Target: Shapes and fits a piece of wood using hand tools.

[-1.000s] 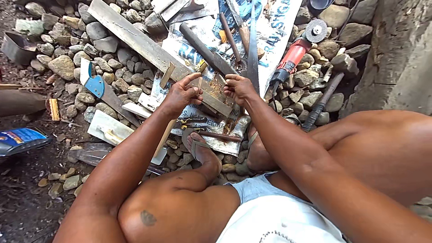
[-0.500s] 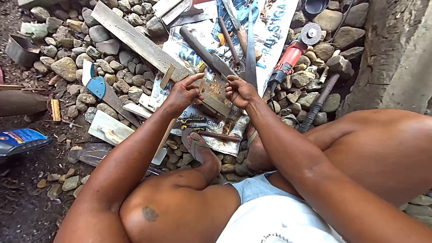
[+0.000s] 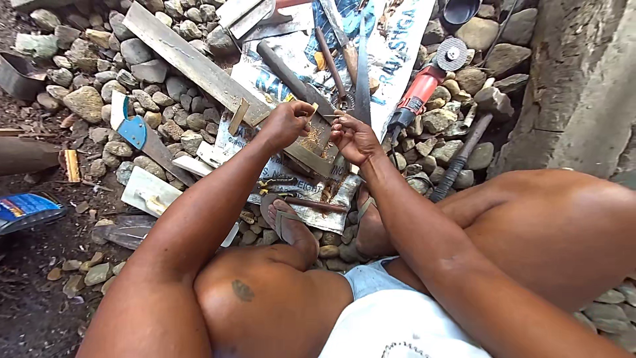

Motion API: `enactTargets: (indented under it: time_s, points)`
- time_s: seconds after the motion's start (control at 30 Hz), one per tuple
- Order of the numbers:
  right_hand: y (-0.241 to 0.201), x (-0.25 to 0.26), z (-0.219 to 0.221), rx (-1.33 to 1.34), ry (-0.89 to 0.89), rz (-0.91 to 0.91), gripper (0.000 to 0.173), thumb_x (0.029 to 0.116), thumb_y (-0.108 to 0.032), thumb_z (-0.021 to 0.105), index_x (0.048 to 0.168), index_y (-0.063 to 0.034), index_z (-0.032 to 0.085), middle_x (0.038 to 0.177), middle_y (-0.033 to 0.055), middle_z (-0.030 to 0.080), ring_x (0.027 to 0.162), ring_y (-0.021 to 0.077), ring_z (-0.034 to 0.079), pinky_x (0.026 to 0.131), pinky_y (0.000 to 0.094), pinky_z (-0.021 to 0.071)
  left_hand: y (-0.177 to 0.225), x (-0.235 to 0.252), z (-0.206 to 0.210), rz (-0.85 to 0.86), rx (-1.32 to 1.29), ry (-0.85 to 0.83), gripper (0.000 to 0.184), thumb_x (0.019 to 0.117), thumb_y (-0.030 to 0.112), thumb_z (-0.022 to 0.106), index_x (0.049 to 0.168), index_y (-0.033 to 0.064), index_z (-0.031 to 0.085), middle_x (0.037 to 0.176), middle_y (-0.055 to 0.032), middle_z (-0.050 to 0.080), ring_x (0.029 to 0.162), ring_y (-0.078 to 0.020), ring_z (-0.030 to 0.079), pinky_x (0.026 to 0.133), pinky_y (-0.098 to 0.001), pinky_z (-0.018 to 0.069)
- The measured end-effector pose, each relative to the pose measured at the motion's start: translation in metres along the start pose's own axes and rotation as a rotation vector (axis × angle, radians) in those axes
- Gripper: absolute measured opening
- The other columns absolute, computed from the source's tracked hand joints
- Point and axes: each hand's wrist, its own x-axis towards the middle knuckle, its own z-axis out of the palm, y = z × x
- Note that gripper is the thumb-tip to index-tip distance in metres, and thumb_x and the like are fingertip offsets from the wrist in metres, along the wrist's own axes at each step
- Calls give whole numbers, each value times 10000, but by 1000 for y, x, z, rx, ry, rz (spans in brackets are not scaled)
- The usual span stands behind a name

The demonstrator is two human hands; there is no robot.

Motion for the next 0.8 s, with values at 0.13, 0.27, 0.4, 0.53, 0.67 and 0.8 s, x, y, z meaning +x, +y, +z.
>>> enactTargets:
  time_s: [0.13,0.27,0.4,0.53,0.67,0.8]
  points:
    - [-9,2,5,-136,130,-55,176,1076,-145,515,1168,-55,636,788,6,601,596,84,570,545,213,520,5,4,5,-6,-19,-8,298,1034,25,538,1319,39,621,1236,-120,671,881,-153,731,821,-333,629]
    - [-13,1,5,-166,174,-64,211,1095,-195,492,1128,-57,648,839,37,645,632,115,610,578,254,555,3,-2,6,-14,-294,-6,320,1025,-43,522,1341,3,534,1151,-146,666,894,-195,727,820,-349,632]
    - [-13,0,4,-180,201,-89,215,1093,-202,499,1132,-35,630,903,78,692,668,143,660,603,277,582,4,-8,0,-23,-446,24,347,1032,-62,471,1359,53,470,1099,-147,680,907,-235,735,835,-376,632]
    - [-4,6,0,-346,305,-123,160,1060,-122,558,1163,-14,614,886,92,698,668,159,685,608,291,601,-2,-15,-7,-23,-538,37,405,1031,-67,451,1410,75,472,1086,-137,670,866,-221,721,808,-368,628]
    - [15,16,-4,-643,384,-123,307,1021,-73,584,1319,3,574,970,147,720,733,215,734,660,357,636,-9,-23,-12,-28,-556,27,410,1052,-37,437,1451,45,473,1096,-123,656,844,-188,697,790,-334,615]
    - [25,26,-1,-790,362,-71,324,1037,-83,567,1349,2,546,1045,163,732,771,230,758,698,373,652,-18,-34,-15,-27,-552,34,388,1041,-46,464,1425,3,497,1108,-119,654,878,-190,703,820,-340,619]
